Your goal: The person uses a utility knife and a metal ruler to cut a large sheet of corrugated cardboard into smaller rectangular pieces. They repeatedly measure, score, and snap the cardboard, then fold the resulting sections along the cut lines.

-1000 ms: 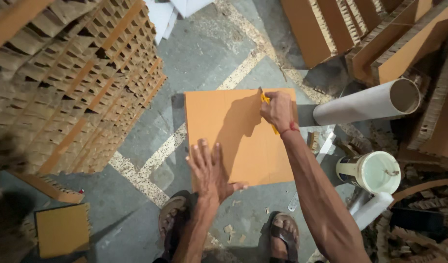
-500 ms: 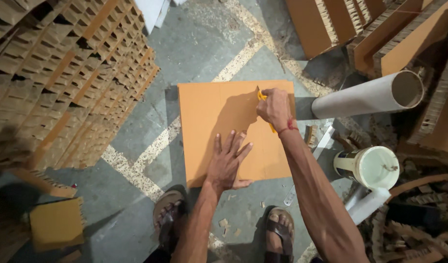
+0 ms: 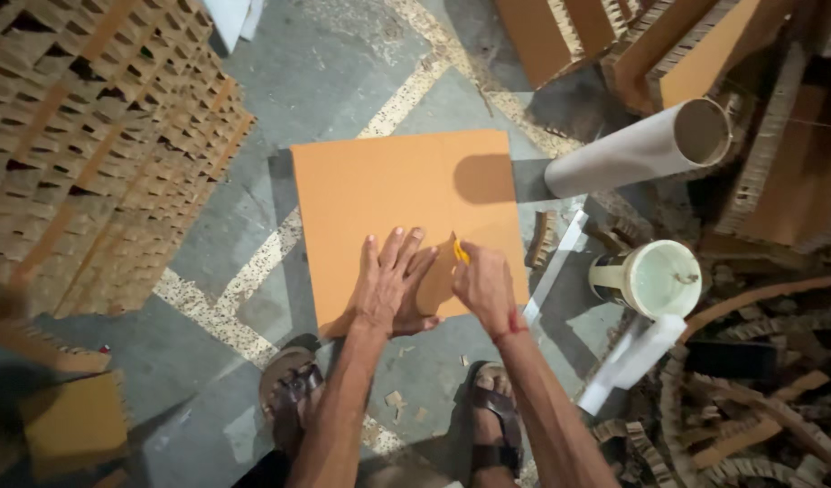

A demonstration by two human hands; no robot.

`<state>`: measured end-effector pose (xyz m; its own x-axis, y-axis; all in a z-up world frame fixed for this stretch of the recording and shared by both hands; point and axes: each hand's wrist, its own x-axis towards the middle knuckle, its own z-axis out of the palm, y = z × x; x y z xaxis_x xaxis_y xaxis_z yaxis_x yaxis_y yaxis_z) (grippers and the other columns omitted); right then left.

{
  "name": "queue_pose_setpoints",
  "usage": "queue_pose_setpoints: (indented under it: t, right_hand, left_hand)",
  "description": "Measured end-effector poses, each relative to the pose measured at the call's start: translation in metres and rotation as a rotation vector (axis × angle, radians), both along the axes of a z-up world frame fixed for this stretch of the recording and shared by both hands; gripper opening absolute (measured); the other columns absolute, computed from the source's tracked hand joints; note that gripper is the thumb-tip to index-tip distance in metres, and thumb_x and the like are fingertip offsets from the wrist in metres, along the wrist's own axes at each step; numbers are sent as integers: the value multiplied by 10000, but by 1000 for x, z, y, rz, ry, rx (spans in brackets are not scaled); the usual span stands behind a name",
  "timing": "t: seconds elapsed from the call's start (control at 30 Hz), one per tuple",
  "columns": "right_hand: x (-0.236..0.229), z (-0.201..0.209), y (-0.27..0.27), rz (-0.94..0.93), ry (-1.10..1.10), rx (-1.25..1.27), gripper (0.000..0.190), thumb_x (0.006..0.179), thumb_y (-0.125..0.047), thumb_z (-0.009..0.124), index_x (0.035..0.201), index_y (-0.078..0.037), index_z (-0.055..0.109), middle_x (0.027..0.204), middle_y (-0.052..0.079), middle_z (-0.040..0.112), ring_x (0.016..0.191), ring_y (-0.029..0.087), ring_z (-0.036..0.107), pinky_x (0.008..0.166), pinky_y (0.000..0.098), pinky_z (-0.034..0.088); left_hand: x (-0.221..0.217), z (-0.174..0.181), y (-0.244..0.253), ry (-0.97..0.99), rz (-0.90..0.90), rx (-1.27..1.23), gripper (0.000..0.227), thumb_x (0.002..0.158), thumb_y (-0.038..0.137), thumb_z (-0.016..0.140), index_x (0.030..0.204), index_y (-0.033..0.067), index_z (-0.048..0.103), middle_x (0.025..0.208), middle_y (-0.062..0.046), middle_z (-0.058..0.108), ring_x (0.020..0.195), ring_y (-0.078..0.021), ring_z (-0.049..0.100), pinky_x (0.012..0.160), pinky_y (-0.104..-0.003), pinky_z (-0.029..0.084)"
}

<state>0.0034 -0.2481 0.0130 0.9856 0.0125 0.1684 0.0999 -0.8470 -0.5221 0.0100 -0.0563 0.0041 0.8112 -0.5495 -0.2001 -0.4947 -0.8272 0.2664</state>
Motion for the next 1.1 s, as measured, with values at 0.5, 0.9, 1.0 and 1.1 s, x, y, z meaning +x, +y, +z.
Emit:
queue_pose_setpoints:
  t: [0.5, 0.9, 1.0, 1.1]
  right_hand:
    - [-113, 11, 21, -304, 232, 59, 333, 879, -88, 642, 1201, -56, 717, 710, 286, 656, 668, 440, 688, 580, 508, 528]
    - [-148, -14, 29, -370, 211, 46, 395, 905, -116, 641, 1299, -94, 676, 652, 269, 643, 582, 427, 673, 517, 501, 507]
    - [-156, -21, 32, -382, 290, 24, 386, 919, -140, 644, 1302, -97, 678, 646, 275, 640, 565, 428, 666, 513, 503, 504]
    - [-154, -30, 32, -403, 249, 36, 373, 927, -155, 652, 1295, -101, 686, 664, 277, 643, 577, 436, 663, 513, 506, 499]
  left_hand:
    - [-8, -11, 4, -41, 44, -238, 1142, 558, 665, 815, 1527, 184, 448, 1657, -129, 236, 1538, -397, 129, 1188, -722, 54]
    - [-7, -6, 4, -34, 32, -216, 1175, 550, 702, 805, 1533, 183, 425, 1659, -142, 212, 1535, -404, 113, 1185, -730, 58]
    - [-11, -10, 4, -89, 37, -188, 1199, 558, 721, 792, 1556, 180, 404, 1671, -139, 208, 1539, -397, 112, 1185, -729, 59]
    - [-8, -13, 4, -39, 29, -169, 1189, 568, 738, 782, 1550, 195, 390, 1671, -131, 194, 1543, -403, 94, 1185, -731, 47]
